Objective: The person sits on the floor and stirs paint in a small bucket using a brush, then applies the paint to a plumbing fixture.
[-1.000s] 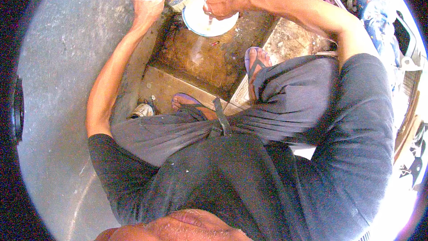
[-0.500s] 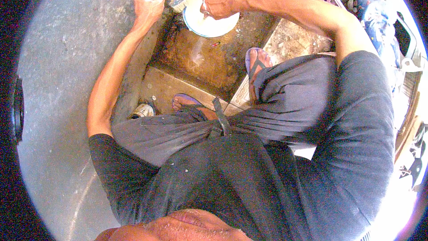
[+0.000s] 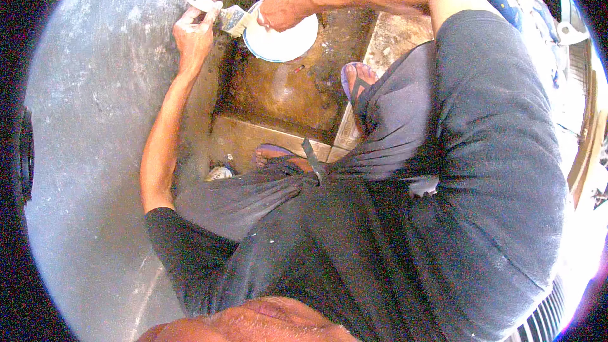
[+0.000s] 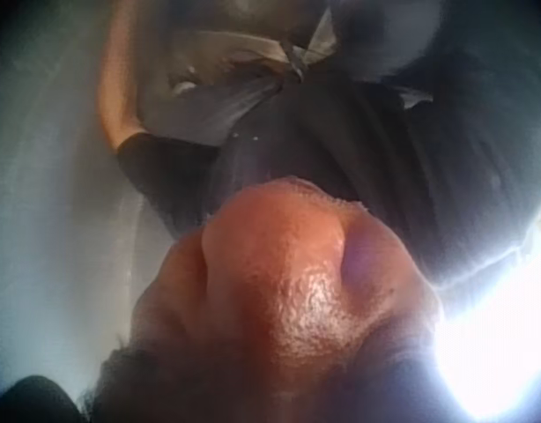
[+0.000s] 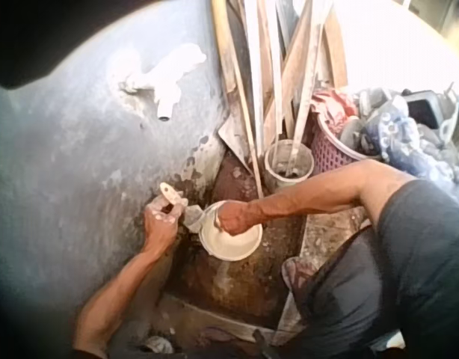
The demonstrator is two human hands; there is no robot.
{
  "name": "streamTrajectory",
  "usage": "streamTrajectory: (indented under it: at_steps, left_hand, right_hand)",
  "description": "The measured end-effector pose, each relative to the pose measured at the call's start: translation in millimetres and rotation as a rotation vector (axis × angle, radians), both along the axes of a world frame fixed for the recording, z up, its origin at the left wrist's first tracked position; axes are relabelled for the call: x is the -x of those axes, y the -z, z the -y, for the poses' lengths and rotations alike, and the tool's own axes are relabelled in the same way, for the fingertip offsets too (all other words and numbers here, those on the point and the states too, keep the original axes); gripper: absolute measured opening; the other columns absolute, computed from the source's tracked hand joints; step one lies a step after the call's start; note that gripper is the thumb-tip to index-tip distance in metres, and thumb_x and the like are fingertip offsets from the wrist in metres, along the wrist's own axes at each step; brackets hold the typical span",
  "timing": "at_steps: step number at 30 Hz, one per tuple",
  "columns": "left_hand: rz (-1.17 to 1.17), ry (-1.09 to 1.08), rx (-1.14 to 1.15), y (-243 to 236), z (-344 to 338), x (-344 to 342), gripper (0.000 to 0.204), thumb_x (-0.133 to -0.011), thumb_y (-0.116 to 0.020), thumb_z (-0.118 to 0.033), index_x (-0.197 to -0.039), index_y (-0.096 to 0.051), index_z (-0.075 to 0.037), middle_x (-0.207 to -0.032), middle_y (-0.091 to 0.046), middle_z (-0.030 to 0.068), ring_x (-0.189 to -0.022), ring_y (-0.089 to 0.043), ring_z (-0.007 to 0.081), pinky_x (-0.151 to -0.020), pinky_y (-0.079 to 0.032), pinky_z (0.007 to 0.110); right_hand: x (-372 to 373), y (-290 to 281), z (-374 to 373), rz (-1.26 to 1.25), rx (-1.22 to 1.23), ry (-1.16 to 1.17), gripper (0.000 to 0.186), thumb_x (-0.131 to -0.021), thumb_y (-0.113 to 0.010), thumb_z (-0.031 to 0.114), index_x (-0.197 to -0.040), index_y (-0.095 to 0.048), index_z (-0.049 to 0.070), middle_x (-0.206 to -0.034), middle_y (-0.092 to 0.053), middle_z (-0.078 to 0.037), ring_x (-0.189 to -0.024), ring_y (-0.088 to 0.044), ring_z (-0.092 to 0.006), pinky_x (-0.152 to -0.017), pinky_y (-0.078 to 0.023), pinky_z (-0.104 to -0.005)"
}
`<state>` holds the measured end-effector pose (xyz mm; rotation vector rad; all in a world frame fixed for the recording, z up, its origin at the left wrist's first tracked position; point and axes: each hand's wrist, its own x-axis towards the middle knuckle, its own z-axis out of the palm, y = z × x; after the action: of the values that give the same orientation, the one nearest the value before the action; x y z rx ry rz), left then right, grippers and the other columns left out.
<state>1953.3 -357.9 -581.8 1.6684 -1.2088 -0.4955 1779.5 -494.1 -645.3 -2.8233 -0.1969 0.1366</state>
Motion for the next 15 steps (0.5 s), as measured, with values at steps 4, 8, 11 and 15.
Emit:
streamTrajectory:
  at_steps: [4, 8, 11, 15]
  left_hand:
    - [-0.118, 0.007, 0.012, 9.2, -1.5, -4.9, 0.024, -0.081, -0.072, -0.008, -0.103, -0.07, 0.001, -0.096, -0.069, 0.0074, -0.08, -0.064, 0.0121, -0.072, -0.051, 0.026]
    - [-0.134, -0.001, 0.022, 9.1, -0.5, -6.9, 0.024, -0.081, -0.072, -0.009, -0.102, -0.07, 0.002, -0.095, -0.069, 0.0074, -0.08, -0.064, 0.0119, -0.073, -0.051, 0.025]
    - [-0.073, -0.02, 0.025, 4.4, -2.8, -6.5, 0.024, -0.081, -0.073, -0.011, -0.102, -0.071, 0.001, -0.095, -0.069, 0.0071, -0.08, -0.064, 0.0119, -0.073, -0.051, 0.026]
    - [-0.096, -0.012, 0.009, 12.0, 0.5, -6.2, 0.025, -0.08, -0.074, -0.013, -0.102, -0.071, 0.001, -0.094, -0.07, 0.0074, -0.08, -0.064, 0.0119, -0.073, -0.05, 0.025]
  right_hand:
    - [-2.5, -10.1, -1.5, -0.241, 0.247, -0.219, 0.017, -0.072, -0.059, 0.014, -0.081, -0.063, 0.0, -0.07, -0.064, -0.018, -0.068, -0.065, -0.037, -0.059, -0.053, -0.0464]
    - [5.0, -9.8, 18.9, -0.15, 0.377, 0.008, 0.018, -0.072, -0.059, 0.014, -0.083, -0.064, 0.0, -0.069, -0.064, -0.017, -0.07, -0.067, -0.0353, -0.059, -0.054, -0.0462]
    - [-0.7, -8.4, 18.6, -0.007, 0.3, 0.165, 0.017, -0.073, -0.059, 0.015, -0.08, -0.063, 0.001, -0.067, -0.064, -0.018, -0.069, -0.066, -0.0362, -0.059, -0.054, -0.0463]
    - [1.6, 3.2, 5.4, -0.02, 0.033, 0.116, 0.017, -0.072, -0.061, 0.016, -0.077, -0.061, 0.001, -0.067, -0.063, -0.019, -0.068, -0.065, -0.038, -0.057, -0.052, -0.0477]
